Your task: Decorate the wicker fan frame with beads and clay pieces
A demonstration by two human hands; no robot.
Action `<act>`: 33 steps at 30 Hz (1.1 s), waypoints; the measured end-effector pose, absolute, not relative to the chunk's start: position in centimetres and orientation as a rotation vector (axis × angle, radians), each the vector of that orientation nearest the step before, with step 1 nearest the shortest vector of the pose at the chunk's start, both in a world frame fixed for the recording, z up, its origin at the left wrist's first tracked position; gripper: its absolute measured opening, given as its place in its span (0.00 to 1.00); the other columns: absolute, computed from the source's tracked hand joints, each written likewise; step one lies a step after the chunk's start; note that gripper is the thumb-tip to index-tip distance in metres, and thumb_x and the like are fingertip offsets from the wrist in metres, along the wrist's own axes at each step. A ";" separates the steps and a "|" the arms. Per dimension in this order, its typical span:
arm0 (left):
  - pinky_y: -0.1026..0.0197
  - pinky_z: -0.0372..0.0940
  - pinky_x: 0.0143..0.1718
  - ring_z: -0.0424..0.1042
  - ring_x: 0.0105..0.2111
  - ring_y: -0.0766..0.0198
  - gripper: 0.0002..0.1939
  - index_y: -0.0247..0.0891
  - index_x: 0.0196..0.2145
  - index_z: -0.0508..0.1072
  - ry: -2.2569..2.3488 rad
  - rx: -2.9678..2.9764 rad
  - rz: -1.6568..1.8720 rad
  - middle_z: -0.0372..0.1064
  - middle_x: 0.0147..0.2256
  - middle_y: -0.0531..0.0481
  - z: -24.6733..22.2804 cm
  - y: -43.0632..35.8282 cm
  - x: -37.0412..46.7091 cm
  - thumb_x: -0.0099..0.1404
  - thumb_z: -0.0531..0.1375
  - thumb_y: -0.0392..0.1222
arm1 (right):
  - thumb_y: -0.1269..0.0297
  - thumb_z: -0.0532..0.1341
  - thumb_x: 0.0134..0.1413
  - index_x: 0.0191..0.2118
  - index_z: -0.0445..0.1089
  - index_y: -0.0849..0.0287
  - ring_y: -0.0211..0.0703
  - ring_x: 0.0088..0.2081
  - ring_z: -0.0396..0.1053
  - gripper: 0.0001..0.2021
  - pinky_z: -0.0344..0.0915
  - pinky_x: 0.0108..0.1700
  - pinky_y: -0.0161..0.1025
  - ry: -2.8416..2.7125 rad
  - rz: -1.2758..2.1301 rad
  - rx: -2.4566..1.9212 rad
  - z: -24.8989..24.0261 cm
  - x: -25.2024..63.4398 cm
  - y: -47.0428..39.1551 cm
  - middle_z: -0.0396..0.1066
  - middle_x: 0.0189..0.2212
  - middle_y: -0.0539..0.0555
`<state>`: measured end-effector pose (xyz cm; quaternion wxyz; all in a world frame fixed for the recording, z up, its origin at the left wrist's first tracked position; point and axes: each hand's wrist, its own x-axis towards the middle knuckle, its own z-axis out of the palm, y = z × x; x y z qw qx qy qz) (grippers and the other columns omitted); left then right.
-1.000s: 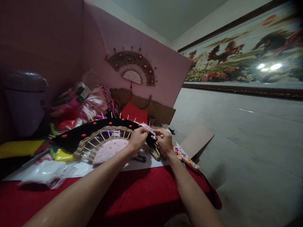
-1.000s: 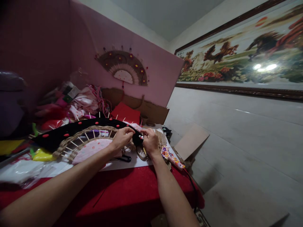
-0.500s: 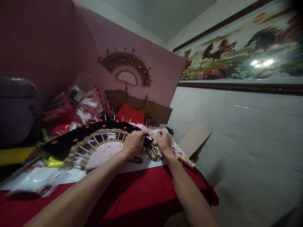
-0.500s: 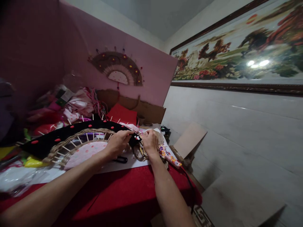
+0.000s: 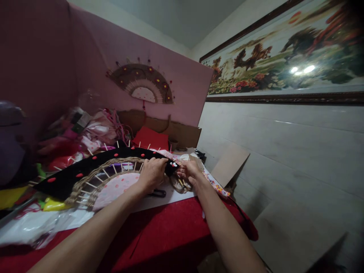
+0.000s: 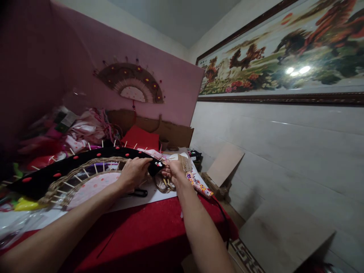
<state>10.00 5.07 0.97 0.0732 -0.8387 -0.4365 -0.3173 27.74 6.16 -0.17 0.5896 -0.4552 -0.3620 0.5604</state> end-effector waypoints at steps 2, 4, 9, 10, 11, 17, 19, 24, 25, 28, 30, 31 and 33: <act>0.55 0.55 0.37 0.69 0.40 0.54 0.18 0.40 0.48 0.70 -1.324 -2.515 -0.966 0.74 0.39 0.44 1.2 5.0 10.0 0.66 0.47 0.38 | 0.71 0.59 0.53 0.29 0.63 0.60 0.34 0.20 0.67 0.04 0.67 0.23 0.30 -0.786 1.355 -1.063 0.2 27.6 5.8 0.66 0.19 0.48; 0.55 0.55 0.37 0.69 0.40 0.54 0.18 0.41 0.49 0.70 -1.317 -2.510 -0.969 0.74 0.39 0.44 1.4 4.9 9.9 0.66 0.46 0.37 | 0.73 0.59 0.52 0.31 0.64 0.60 0.35 0.24 0.69 0.03 0.69 0.27 0.31 -0.744 1.419 -1.048 0.6 27.4 5.3 0.68 0.23 0.50; 0.55 0.52 0.37 0.67 0.39 0.54 0.20 0.46 0.51 0.68 -1.253 -2.512 -0.895 0.74 0.37 0.45 1.6 4.5 9.8 0.65 0.46 0.36 | 0.75 0.59 0.50 0.34 0.65 0.60 0.37 0.27 0.71 0.06 0.71 0.33 0.37 -0.715 1.512 -1.013 1.1 26.8 4.4 0.70 0.25 0.50; 0.55 0.52 0.37 0.67 0.39 0.54 0.21 0.46 0.52 0.68 -1.246 -2.509 -0.874 0.74 0.37 0.45 1.6 4.4 9.8 0.65 0.47 0.36 | 0.76 0.59 0.50 0.35 0.65 0.60 0.37 0.26 0.71 0.06 0.71 0.33 0.38 -0.721 1.514 -1.003 1.2 26.7 4.3 0.70 0.25 0.50; 0.55 0.51 0.36 0.66 0.39 0.54 0.21 0.47 0.52 0.68 -1.243 -2.505 -0.856 0.74 0.37 0.45 1.6 4.4 9.8 0.64 0.47 0.35 | 0.75 0.59 0.50 0.35 0.65 0.59 0.37 0.26 0.71 0.06 0.71 0.33 0.38 -0.728 1.513 -0.994 1.2 26.6 4.2 0.70 0.24 0.49; 0.53 0.50 0.37 0.66 0.39 0.53 0.21 0.48 0.50 0.70 -1.267 -2.497 -0.810 0.73 0.36 0.44 1.6 4.4 9.7 0.63 0.48 0.36 | 0.70 0.63 0.48 0.33 0.65 0.58 0.39 0.26 0.71 0.06 0.71 0.31 0.38 -0.778 1.472 -0.981 1.0 26.4 4.3 0.71 0.24 0.50; 0.53 0.50 0.37 0.65 0.39 0.52 0.20 0.48 0.49 0.71 -1.273 -2.502 -0.805 0.73 0.36 0.44 1.7 4.4 9.7 0.63 0.48 0.36 | 0.70 0.63 0.47 0.33 0.65 0.58 0.39 0.26 0.71 0.06 0.71 0.30 0.38 -0.795 1.461 -0.978 1.0 26.3 4.2 0.71 0.23 0.50; 0.52 0.50 0.38 0.65 0.38 0.52 0.20 0.48 0.48 0.72 -1.284 -2.507 -0.817 0.73 0.35 0.42 1.7 4.4 9.7 0.63 0.48 0.37 | 0.73 0.64 0.45 0.32 0.67 0.58 0.38 0.25 0.71 0.07 0.70 0.30 0.36 -0.833 1.450 -0.957 1.0 26.1 4.1 0.71 0.23 0.49; 0.51 0.50 0.38 0.65 0.38 0.52 0.20 0.47 0.48 0.72 -1.288 -2.511 -0.820 0.73 0.35 0.42 1.7 4.4 9.7 0.62 0.48 0.37 | 0.74 0.64 0.44 0.33 0.67 0.58 0.38 0.25 0.71 0.08 0.70 0.30 0.36 -0.837 1.449 -0.953 1.0 26.1 4.1 0.71 0.23 0.49; 0.51 0.50 0.39 0.65 0.38 0.51 0.20 0.47 0.48 0.72 -1.293 -2.512 -0.808 0.73 0.35 0.41 1.8 4.3 9.7 0.62 0.49 0.37 | 0.76 0.64 0.42 0.35 0.69 0.59 0.38 0.26 0.71 0.11 0.70 0.29 0.35 -0.853 1.460 -0.939 1.0 26.1 4.1 0.73 0.25 0.50; 0.51 0.50 0.39 0.65 0.38 0.51 0.19 0.47 0.48 0.72 -1.284 -2.499 -0.783 0.73 0.35 0.41 1.9 4.2 9.7 0.62 0.50 0.38 | 0.78 0.65 0.40 0.35 0.69 0.60 0.38 0.25 0.71 0.13 0.70 0.28 0.35 -0.866 1.470 -0.934 1.0 26.0 4.0 0.73 0.26 0.51; 0.51 0.50 0.39 0.65 0.38 0.51 0.19 0.47 0.48 0.72 -1.277 -2.491 -0.771 0.73 0.34 0.41 1.9 4.2 9.7 0.62 0.50 0.38 | 0.79 0.65 0.39 0.35 0.70 0.60 0.37 0.25 0.71 0.13 0.70 0.28 0.34 -0.874 1.471 -0.935 1.1 26.0 4.0 0.73 0.26 0.51; 0.51 0.49 0.38 0.65 0.37 0.51 0.19 0.47 0.48 0.71 -1.262 -2.478 -0.763 0.73 0.34 0.41 1.9 4.1 9.6 0.62 0.50 0.38 | 0.80 0.65 0.38 0.35 0.70 0.61 0.37 0.25 0.70 0.14 0.70 0.28 0.34 -0.888 1.464 -0.943 1.2 25.9 3.9 0.73 0.26 0.51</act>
